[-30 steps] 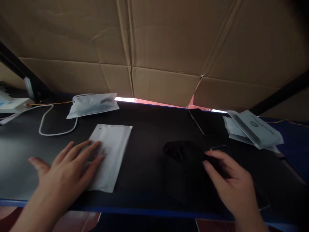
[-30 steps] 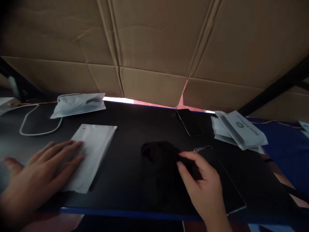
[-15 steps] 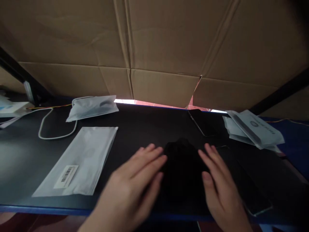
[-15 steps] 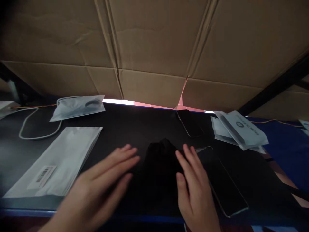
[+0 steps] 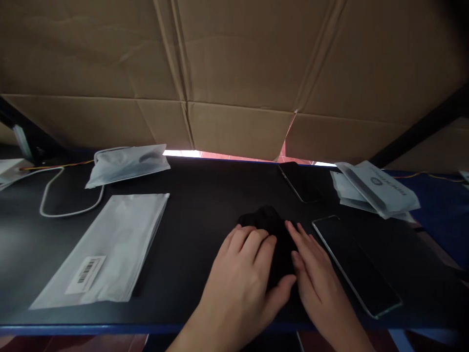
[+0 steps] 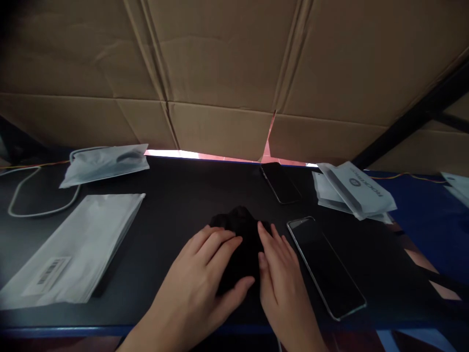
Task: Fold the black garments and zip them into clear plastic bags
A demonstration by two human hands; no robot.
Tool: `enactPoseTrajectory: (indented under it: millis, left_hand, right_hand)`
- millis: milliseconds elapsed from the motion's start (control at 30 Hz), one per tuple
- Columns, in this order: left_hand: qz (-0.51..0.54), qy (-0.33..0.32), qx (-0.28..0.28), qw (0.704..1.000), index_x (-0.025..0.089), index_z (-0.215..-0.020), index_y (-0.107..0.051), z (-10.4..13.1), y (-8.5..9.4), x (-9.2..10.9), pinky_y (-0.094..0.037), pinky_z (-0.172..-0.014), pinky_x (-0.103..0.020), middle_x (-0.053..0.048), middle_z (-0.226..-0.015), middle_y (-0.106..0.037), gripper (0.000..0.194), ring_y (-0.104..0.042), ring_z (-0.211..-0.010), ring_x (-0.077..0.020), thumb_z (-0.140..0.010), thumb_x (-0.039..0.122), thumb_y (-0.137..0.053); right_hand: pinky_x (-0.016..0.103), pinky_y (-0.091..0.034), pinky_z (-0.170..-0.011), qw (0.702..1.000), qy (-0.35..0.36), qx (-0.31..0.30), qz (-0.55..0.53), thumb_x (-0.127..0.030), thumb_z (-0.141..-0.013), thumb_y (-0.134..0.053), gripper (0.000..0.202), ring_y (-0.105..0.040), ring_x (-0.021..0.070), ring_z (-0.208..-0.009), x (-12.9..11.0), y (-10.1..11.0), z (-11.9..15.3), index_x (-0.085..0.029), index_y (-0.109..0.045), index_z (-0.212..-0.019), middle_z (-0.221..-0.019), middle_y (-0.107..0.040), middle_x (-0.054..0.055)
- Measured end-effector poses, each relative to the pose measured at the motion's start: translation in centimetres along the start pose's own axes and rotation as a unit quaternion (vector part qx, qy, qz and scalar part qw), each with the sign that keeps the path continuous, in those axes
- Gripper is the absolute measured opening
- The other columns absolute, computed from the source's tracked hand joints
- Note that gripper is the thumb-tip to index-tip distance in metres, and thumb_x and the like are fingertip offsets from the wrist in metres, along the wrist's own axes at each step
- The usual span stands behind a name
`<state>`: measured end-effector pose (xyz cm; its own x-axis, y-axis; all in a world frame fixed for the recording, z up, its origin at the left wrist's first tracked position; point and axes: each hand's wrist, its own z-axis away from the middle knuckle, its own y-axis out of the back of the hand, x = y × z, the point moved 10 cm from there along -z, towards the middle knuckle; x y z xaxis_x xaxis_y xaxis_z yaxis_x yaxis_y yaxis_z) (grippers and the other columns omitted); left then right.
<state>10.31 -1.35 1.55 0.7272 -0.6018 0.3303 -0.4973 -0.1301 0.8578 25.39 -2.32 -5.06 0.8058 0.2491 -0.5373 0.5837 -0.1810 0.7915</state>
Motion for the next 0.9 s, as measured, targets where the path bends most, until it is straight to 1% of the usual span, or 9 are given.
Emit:
enactPoseTrajectory:
  millis: [67,167,267,467,567,633,700,800,900]
  left_hand:
    - [-0.023,0.033,-0.033,0.999,0.016,-0.115,-0.071,-0.8,-1.1,0.3,-0.066,-0.083,-0.060,-0.013,-0.109,-0.077,0.036,-0.073,-0.098,-0.0368,-0.092,0.041,-0.081]
    - [-0.046,0.043,-0.077,0.995,0.019,-0.100,-0.068,-1.7,-2.5,0.5,-0.064,-0.074,-0.052,-0.007,-0.093,-0.074,0.019,-0.072,-0.085,-0.0322,-0.090,0.027,-0.082]
    - [-0.023,0.032,-0.079,0.996,0.023,-0.093,-0.063,-1.6,-1.4,-0.3,-0.062,-0.070,-0.043,-0.002,-0.087,-0.073,0.013,-0.073,-0.078,-0.0270,-0.092,0.015,-0.074]
    - [0.020,0.146,0.052,0.988,0.029,-0.111,-0.059,3.3,6.7,-8.8,-0.051,-0.050,-0.027,0.004,-0.081,-0.073,0.010,-0.072,-0.061,-0.0181,-0.103,0.035,-0.057]
    - [-0.057,0.166,0.031,0.984,0.029,-0.123,-0.059,6.5,7.6,-12.8,-0.058,-0.058,-0.031,0.000,-0.090,-0.078,0.024,-0.078,-0.071,-0.0231,-0.102,0.039,-0.054]
    - [-0.085,0.164,0.022,0.983,0.029,-0.137,-0.056,7.8,7.5,-14.0,-0.063,-0.072,-0.037,-0.004,-0.109,-0.077,0.037,-0.080,-0.089,-0.0276,-0.102,0.041,-0.054]
    - [-0.097,0.172,0.038,0.980,0.031,-0.150,-0.051,8.3,7.9,-13.8,-0.064,-0.086,-0.044,-0.007,-0.125,-0.070,0.048,-0.077,-0.102,-0.0298,-0.104,0.042,-0.055]
    - [-0.078,0.145,0.086,0.983,0.034,-0.149,-0.055,7.4,8.6,-11.0,-0.062,-0.089,-0.043,-0.006,-0.127,-0.063,0.043,-0.072,-0.103,-0.0271,-0.106,0.037,-0.057]
    - [-0.050,0.088,0.045,0.994,0.029,-0.136,-0.063,5.6,6.4,-8.1,-0.062,-0.078,-0.040,-0.006,-0.115,-0.069,0.034,-0.073,-0.094,-0.0267,-0.105,0.044,-0.062]
  right_hand:
    - [0.068,-0.043,-0.129,1.000,-0.008,-0.003,-0.007,-0.028,-0.118,-0.038,0.058,-0.040,0.0293,-0.165,0.3,-0.1,0.1,-0.044,-0.031,-0.173,-0.177,-0.045,0.000]
    - [0.069,-0.043,-0.129,1.000,-0.016,-0.010,0.001,-0.025,-0.117,-0.037,0.059,-0.037,0.0294,-0.166,0.5,-0.3,0.2,-0.043,-0.032,-0.173,-0.178,-0.043,0.000]
    - [0.069,-0.041,-0.130,1.000,-0.007,-0.005,0.009,-0.022,-0.116,-0.036,0.062,-0.039,0.0285,-0.165,0.3,-0.3,0.1,-0.043,-0.030,-0.174,-0.177,-0.044,0.000]
    - [0.069,-0.043,-0.129,0.999,-0.033,-0.012,0.013,-0.019,-0.114,-0.038,0.064,-0.037,0.0294,-0.166,0.2,-0.3,0.1,-0.042,-0.030,-0.174,-0.177,-0.045,0.000]
    - [0.069,-0.042,-0.130,0.999,-0.019,-0.022,0.019,-0.014,-0.111,-0.037,0.068,-0.037,0.0288,-0.166,0.0,-0.5,0.0,-0.041,-0.031,-0.173,-0.174,-0.049,-0.002]
    - [0.069,-0.042,-0.130,0.999,-0.008,-0.022,0.028,-0.013,-0.110,-0.038,0.069,-0.038,0.0288,-0.166,0.0,-0.5,-0.1,-0.040,-0.032,-0.173,-0.173,-0.051,-0.002]
    - [0.068,-0.042,-0.129,0.999,0.002,-0.024,0.034,-0.012,-0.109,-0.038,0.068,-0.039,0.0289,-0.165,0.0,-0.6,-0.2,-0.039,-0.035,-0.172,-0.171,-0.053,-0.002]
    - [0.069,-0.042,-0.129,0.999,0.013,-0.027,0.034,-0.013,-0.110,-0.038,0.066,-0.039,0.0289,-0.165,-0.1,-0.6,-0.3,-0.039,-0.037,-0.171,-0.170,-0.054,-0.002]
    - [0.070,-0.041,-0.129,0.999,-0.001,-0.031,0.034,-0.015,-0.111,-0.038,0.063,-0.038,0.0290,-0.166,-0.3,-0.6,-0.3,-0.039,-0.039,-0.170,-0.171,-0.054,-0.002]
